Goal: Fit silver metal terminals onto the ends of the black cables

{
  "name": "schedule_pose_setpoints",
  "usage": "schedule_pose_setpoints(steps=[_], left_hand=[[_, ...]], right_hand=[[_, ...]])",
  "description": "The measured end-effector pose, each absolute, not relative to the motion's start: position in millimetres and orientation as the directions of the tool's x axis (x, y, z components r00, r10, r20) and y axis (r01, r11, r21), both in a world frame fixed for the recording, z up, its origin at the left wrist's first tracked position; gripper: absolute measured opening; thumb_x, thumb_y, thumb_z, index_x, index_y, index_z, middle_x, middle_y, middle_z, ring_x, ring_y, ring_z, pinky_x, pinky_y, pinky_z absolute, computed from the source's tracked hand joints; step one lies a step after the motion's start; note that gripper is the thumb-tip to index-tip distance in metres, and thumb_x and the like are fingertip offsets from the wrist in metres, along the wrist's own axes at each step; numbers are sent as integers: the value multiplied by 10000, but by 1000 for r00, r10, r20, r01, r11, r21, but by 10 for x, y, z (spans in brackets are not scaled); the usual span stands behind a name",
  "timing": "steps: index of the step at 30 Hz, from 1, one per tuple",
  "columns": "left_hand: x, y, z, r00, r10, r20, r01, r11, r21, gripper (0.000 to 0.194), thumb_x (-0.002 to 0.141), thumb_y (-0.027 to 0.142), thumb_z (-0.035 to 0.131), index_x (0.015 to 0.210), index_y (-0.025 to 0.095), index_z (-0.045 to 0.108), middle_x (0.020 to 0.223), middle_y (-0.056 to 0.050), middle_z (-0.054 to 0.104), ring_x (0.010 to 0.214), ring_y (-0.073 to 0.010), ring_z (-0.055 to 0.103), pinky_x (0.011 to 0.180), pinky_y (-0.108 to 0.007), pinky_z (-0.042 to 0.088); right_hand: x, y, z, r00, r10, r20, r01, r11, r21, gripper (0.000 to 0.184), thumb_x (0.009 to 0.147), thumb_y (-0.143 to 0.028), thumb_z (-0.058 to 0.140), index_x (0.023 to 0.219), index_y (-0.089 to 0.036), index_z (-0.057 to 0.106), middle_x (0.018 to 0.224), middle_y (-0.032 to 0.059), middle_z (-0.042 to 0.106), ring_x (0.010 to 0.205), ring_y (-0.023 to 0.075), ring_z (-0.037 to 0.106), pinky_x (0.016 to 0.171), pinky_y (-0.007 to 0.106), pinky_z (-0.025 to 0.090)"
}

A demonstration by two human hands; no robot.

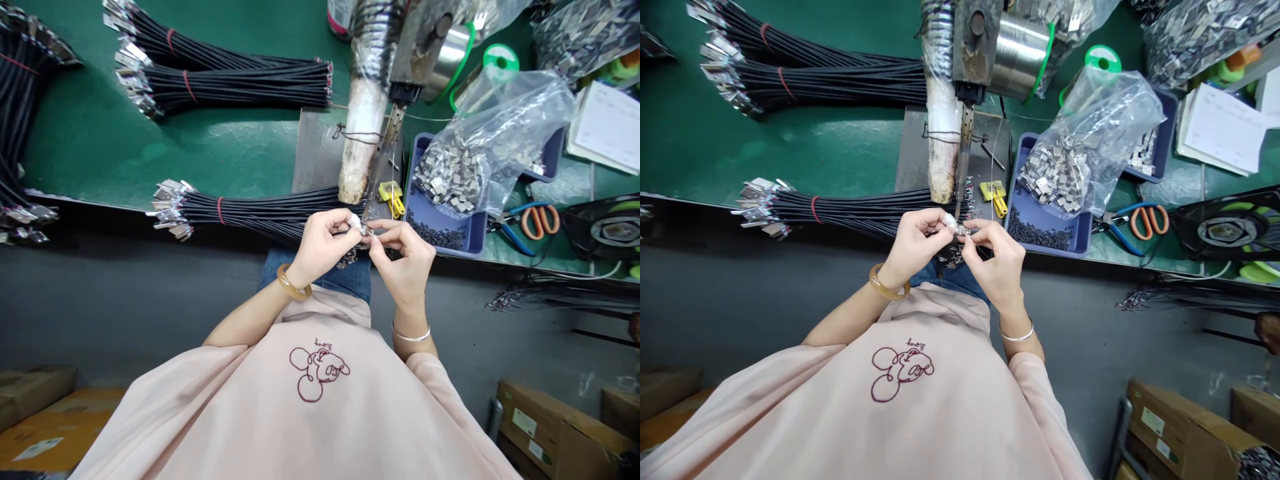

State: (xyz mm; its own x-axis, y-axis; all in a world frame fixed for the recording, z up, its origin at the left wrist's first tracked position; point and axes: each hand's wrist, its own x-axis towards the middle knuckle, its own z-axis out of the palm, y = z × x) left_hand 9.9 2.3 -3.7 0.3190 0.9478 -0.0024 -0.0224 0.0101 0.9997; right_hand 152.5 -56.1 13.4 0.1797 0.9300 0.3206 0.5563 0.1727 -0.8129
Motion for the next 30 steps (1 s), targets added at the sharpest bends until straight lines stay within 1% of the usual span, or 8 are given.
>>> schedule_pose_setpoints(steps=[4, 7, 10, 12, 15, 20, 24, 30], left_hand=[[65, -15, -43, 367, 930, 7, 52, -28, 998, 108, 775, 185, 604, 677, 140, 598, 568, 51, 460, 526, -54, 379, 511, -189, 296], [-7, -61, -37, 470, 881, 46, 136, -123, 983, 114, 783, 146, 591, 672, 138, 616, 555, 58, 445, 522, -50, 355, 498, -184, 270], [-98, -110, -45, 540, 831, 137, 190, -279, 941, 128, 801, 127, 615, 689, 133, 678, 590, 34, 543, 554, -63, 452, 535, -191, 350], [-163, -127, -60, 519, 832, 195, 141, -308, 941, 112, 838, 171, 653, 758, 132, 721, 676, -2, 638, 613, -85, 557, 576, -198, 433], [-275, -102, -91, 406, 858, 315, 116, -390, 913, 107, 875, 215, 685, 809, 145, 732, 790, -37, 716, 715, -121, 641, 667, -239, 516], [-457, 81, -180, 364, 754, 547, 550, -648, 527, 120, 923, 213, 651, 891, 170, 758, 925, -83, 712, 899, -223, 613, 846, -416, 491], [-490, 304, -274, 440, 736, 515, 657, -655, 373, 150, 934, 250, 633, 892, 192, 765, 945, -94, 664, 924, -260, 582, 803, -429, 463], [-460, 566, -280, 462, 745, 480, 603, -661, 446, 203, 938, 288, 620, 816, 182, 743, 908, -72, 653, 918, -254, 572, 815, -416, 442]], right_hand=[[1574, -665, 185, 226, 930, 291, 509, 141, -849, 53, 914, -217, 636, 866, -232, 620, 919, -14, 766, 662, 105, 728, 594, 232, 615], [1640, -788, 283, 387, 760, 522, 608, 215, -764, 63, 918, -310, 656, 883, -257, 654, 677, -53, 663, 478, 94, 603, 438, 243, 475], [1768, -857, 399, 476, 552, 685, 719, 205, -665, 140, 906, -398, 654, 953, -266, 660, 689, -36, 602, 456, 97, 527, 424, 275, 382], [1921, -841, 442, 464, 634, 618, 747, 94, -658, 201, 933, -389, 611, 1081, -254, 632, 729, -21, 630, 469, 111, 549, 441, 284, 384], [2249, -719, 405, 456, 811, 366, 784, -172, -596, 214, 962, -364, 548, 1106, -219, 612, 718, 0, 684, 554, 165, 652, 556, 315, 501], [2744, -305, 177, 465, 818, 339, 880, -383, -283, 49, 858, -270, 584, 843, -225, 596, 741, 41, 681, 693, 230, 663, 774, 405, 528], [2853, -23, 76, 420, 873, 246, 906, -391, -160, 33, 800, -215, 579, 768, -220, 577, 862, 94, 687, 811, 247, 635, 820, 399, 483], [2783, -146, 122, 282, 940, 189, 945, -239, -225, 106, 745, -167, 589, 694, -226, 516, 867, 50, 688, 836, 209, 617, 814, 344, 450]])
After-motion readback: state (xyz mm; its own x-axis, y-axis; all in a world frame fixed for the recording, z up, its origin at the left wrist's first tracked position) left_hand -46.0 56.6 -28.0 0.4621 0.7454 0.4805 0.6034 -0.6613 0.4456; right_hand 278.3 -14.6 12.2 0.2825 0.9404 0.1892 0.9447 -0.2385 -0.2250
